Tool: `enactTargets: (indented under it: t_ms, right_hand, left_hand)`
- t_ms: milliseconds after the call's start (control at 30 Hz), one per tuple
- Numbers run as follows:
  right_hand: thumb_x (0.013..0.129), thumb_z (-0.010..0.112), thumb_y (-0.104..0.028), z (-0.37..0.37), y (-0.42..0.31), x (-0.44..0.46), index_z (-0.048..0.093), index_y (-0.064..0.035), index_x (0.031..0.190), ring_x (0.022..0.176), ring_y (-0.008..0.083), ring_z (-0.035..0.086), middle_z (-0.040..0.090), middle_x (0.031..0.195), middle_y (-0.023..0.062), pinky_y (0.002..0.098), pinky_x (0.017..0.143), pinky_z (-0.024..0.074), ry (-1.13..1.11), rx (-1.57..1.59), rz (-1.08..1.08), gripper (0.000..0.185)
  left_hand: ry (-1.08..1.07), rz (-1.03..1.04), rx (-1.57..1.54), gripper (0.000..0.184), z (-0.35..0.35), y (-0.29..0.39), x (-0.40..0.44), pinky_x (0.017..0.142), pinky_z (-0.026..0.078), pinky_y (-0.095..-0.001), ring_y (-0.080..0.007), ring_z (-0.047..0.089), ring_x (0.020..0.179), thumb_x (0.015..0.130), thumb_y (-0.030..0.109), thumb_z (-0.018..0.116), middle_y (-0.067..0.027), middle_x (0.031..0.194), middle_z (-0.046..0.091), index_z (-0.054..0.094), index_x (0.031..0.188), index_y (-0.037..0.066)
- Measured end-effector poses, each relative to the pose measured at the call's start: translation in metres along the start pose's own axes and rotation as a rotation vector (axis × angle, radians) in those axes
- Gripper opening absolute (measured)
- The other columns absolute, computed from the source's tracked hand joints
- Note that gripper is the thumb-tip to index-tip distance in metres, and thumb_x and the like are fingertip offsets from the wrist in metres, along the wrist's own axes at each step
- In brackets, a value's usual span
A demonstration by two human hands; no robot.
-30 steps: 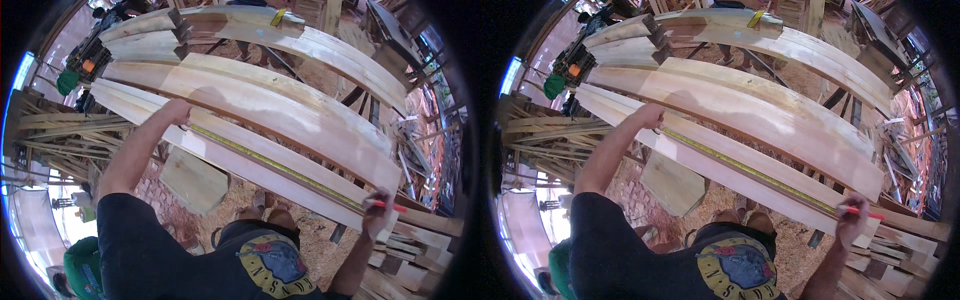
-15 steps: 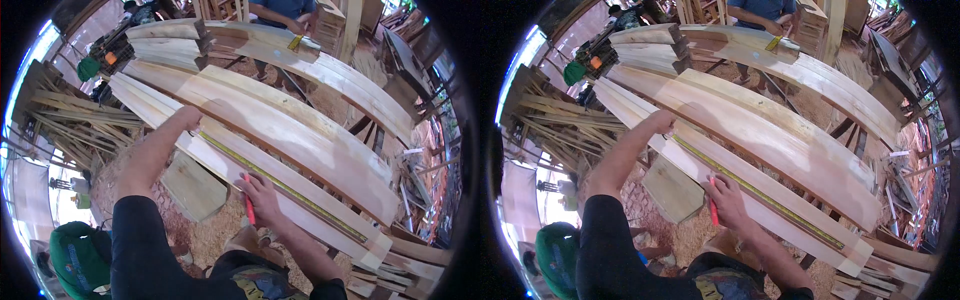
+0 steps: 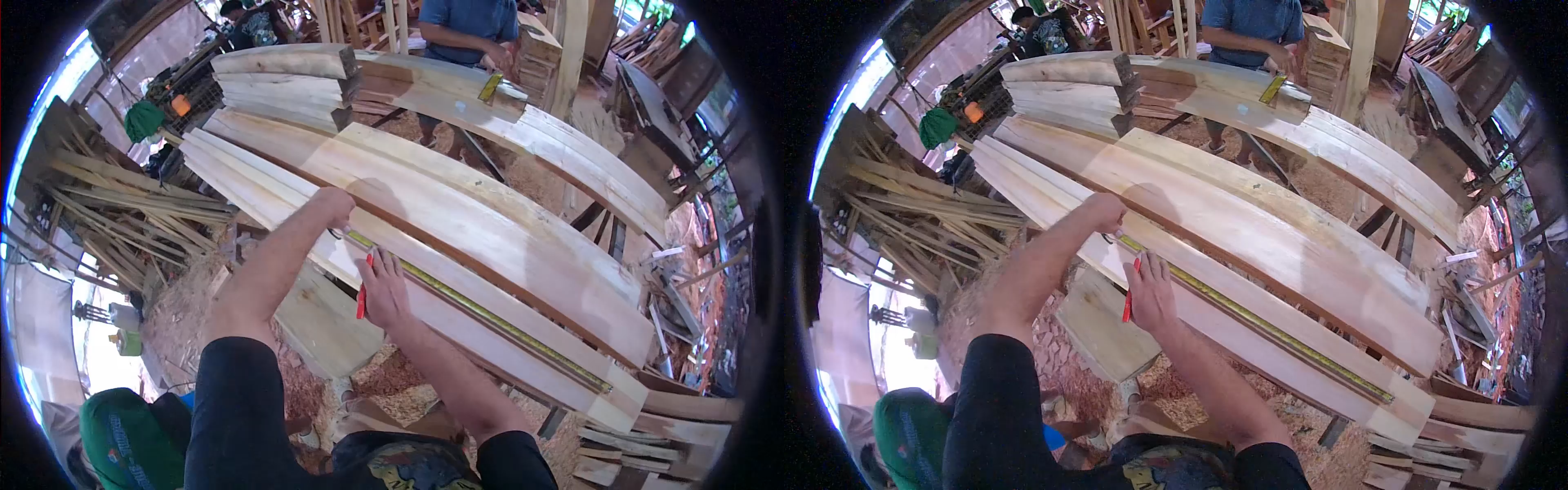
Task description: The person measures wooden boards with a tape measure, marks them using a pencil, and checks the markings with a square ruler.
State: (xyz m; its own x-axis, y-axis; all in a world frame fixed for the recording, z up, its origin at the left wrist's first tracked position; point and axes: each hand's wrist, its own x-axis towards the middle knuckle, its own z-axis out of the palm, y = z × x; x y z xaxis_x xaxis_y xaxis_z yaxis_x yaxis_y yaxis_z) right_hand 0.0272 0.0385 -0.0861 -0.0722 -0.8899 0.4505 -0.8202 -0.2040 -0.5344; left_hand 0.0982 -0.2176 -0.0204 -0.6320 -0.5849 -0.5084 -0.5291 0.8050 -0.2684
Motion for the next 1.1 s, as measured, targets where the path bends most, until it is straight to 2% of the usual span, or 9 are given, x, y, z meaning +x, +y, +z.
enactTargets:
  t_ms: [267,400,467,567,667,767,933,967,1100]
  right_hand:
    - [0.075,0.074,-0.020,0.035,-0.008,0.002,0.059,-0.0066,0.127,0.135,0.0470,0.045,0.054,0.135,0.0275,0.0568,0.113,0.0365,0.072,-0.221,0.044,0.056]
    - [0.078,0.075,-0.024,0.039,-0.020,0.012,0.062,-0.0053,0.121,0.133,0.0439,0.049,0.058,0.132,0.0246,0.0550,0.113,0.0381,0.107,-0.275,0.074,0.049]
    - [0.080,0.075,-0.025,0.041,-0.019,0.010,0.063,-0.0052,0.119,0.133,0.0436,0.049,0.059,0.133,0.0234,0.0541,0.114,0.0383,0.118,-0.308,0.046,0.046]
    - [0.081,0.075,-0.024,0.046,-0.016,0.007,0.062,-0.0060,0.116,0.131,0.0423,0.053,0.061,0.132,0.0222,0.0534,0.114,0.0397,0.130,-0.392,0.033,0.041]
    - [0.079,0.074,-0.020,0.047,-0.021,0.010,0.062,-0.0075,0.112,0.131,0.0413,0.055,0.062,0.132,0.0221,0.0528,0.113,0.0413,0.150,-0.415,0.047,0.037]
    - [0.078,0.075,-0.019,0.047,-0.020,0.012,0.062,-0.0077,0.112,0.131,0.0406,0.055,0.061,0.133,0.0232,0.0527,0.114,0.0412,0.140,-0.425,0.048,0.038]
    - [0.078,0.073,-0.015,0.047,-0.015,0.011,0.062,-0.0072,0.111,0.131,0.0405,0.055,0.060,0.135,0.0242,0.0538,0.113,0.0411,0.130,-0.422,0.066,0.036]
    - [0.078,0.073,-0.015,0.046,-0.018,0.011,0.062,-0.0071,0.111,0.131,0.0406,0.055,0.060,0.135,0.0244,0.0541,0.113,0.0410,0.134,-0.407,0.074,0.035]
    - [0.077,0.072,-0.015,0.043,-0.026,0.016,0.062,-0.0053,0.111,0.131,0.0434,0.054,0.060,0.135,0.0257,0.0553,0.115,0.0389,0.158,-0.356,0.091,0.036]
  left_hand:
    - [0.015,0.033,-0.068,0.036,0.004,-0.005,0.010,0.086,0.059,-0.0371,-0.0218,0.074,0.098,0.064,0.029,0.088,-0.0085,0.102,0.078,0.080,0.096,0.016]
    - [0.128,0.164,-0.084,0.039,-0.014,-0.012,-0.037,0.090,0.058,-0.0372,-0.0245,0.071,0.108,0.069,0.024,0.081,-0.0076,0.117,0.074,0.078,0.107,0.017]
    - [0.148,0.208,-0.119,0.044,0.001,-0.017,-0.021,0.095,0.055,-0.0411,-0.0298,0.070,0.109,0.077,0.043,0.080,-0.0143,0.114,0.074,0.078,0.109,0.014]
    - [0.170,0.228,-0.162,0.051,0.006,-0.019,-0.015,0.097,0.054,-0.0420,-0.0319,0.069,0.112,0.078,0.047,0.076,-0.0168,0.119,0.072,0.075,0.114,0.011]
    - [0.200,0.181,-0.154,0.044,0.010,-0.017,-0.015,0.096,0.056,-0.0398,-0.0297,0.067,0.117,0.078,0.034,0.068,-0.0127,0.125,0.071,0.075,0.117,0.015]
    - [0.156,0.249,-0.141,0.060,0.008,-0.025,-0.019,0.098,0.053,-0.0433,-0.0335,0.068,0.113,0.079,0.051,0.072,-0.0196,0.121,0.071,0.073,0.118,0.006]
    - [0.239,0.270,-0.346,0.057,0.012,-0.031,-0.024,0.094,0.055,-0.0429,-0.0346,0.069,0.108,0.069,0.041,0.076,-0.0194,0.113,0.073,0.071,0.114,0.006]
    - [0.281,0.237,-0.378,0.044,0.011,-0.028,-0.030,0.099,0.054,-0.0427,-0.0345,0.066,0.115,0.077,0.031,0.065,-0.0194,0.121,0.070,0.074,0.115,0.011]
    - [0.298,0.329,-0.385,0.032,-0.003,-0.034,-0.036,0.095,0.055,-0.0447,-0.0390,0.067,0.107,0.076,0.024,0.064,-0.0233,0.108,0.071,0.076,0.100,0.005]
